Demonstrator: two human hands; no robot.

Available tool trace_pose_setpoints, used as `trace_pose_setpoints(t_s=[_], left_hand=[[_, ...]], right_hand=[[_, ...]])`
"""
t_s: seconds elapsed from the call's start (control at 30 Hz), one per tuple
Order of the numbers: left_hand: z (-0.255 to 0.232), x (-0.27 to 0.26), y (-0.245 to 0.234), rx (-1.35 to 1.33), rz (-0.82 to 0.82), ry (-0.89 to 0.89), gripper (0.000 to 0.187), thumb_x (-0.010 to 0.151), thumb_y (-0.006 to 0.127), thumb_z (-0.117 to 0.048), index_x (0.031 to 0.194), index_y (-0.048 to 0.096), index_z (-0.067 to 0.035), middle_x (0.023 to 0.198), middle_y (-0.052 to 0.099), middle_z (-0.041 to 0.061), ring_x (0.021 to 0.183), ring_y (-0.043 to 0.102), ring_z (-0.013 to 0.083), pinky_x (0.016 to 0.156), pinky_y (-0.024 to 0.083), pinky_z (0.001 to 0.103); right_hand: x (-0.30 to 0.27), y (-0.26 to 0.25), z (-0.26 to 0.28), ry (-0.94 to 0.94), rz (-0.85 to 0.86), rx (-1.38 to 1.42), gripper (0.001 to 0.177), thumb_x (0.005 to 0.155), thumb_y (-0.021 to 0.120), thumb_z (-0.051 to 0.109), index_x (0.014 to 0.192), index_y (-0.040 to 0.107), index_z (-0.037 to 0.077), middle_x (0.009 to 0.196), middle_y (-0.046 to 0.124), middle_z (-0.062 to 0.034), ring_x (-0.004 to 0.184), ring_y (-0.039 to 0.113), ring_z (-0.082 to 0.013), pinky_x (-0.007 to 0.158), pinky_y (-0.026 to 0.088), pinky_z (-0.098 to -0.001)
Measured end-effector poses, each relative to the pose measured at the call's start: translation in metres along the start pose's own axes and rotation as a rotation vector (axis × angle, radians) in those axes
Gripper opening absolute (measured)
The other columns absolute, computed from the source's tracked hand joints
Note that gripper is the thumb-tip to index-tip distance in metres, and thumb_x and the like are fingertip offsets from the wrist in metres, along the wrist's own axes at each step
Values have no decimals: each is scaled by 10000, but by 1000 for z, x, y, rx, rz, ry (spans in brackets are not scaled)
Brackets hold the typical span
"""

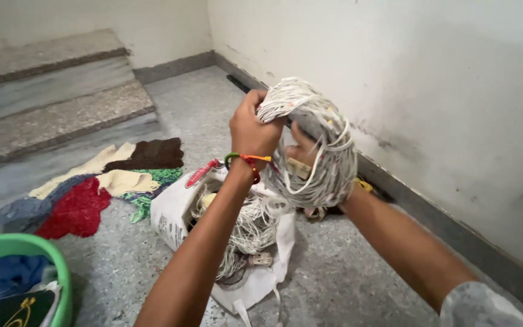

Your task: The person sorts through bundles of white and colored string decorations on the floor, picking up different tangled groups, placing some into a white bag, and gathering others into a pile.

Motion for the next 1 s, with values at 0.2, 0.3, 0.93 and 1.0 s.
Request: trace_pose_setpoints(t_s=[0.2, 0.3, 0.93, 1.0], left_hand=[[10, 9, -21, 70, -92, -42, 303, 794, 842, -210, 1021, 718, -54, 904, 774, 97, 814, 750, 188, 740, 575, 327], [25, 7, -37, 95, -125, -67, 319, 791, 844, -215, 1042, 724, -57, 913, 780, 94, 828, 758, 183, 751, 577, 324], [84, 6, -56, 8, -280, -381, 317, 751, 824, -240, 979, 744, -35, 827, 762, 60, 741, 682, 125, 704, 537, 288], [90, 7, -58, -6, -293, -375, 299, 766, 812, -231, 971, 741, -26, 814, 751, 60, 729, 668, 123, 700, 530, 291]], right_hand=[[-12, -67, -68, 384, 100, -54, 568, 1005, 532, 483, 1262, 624, -15, 1167, 671, -171, 1078, 637, -289, 1052, 478, -466], [-48, -85, -97, 648, 330, -23, 532, 1031, 507, 463, 1242, 634, -8, 1163, 664, -182, 1089, 627, -314, 1086, 455, -496], [-71, -26, -90, 632, -35, -485, 400, 1018, 533, 216, 1333, 570, -28, 1231, 666, -181, 1158, 657, -276, 1030, 490, -508], [-66, -22, -95, 570, -179, -229, 423, 966, 474, 170, 1339, 550, -14, 1263, 682, -194, 1124, 696, -315, 1042, 509, -526]])
Point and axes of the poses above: each hand's wrist, its own x-axis towards the middle knuckle, its own y-axis out of the palm, z = x × y, the point moved 4 cm from there along x, towards the middle knuckle
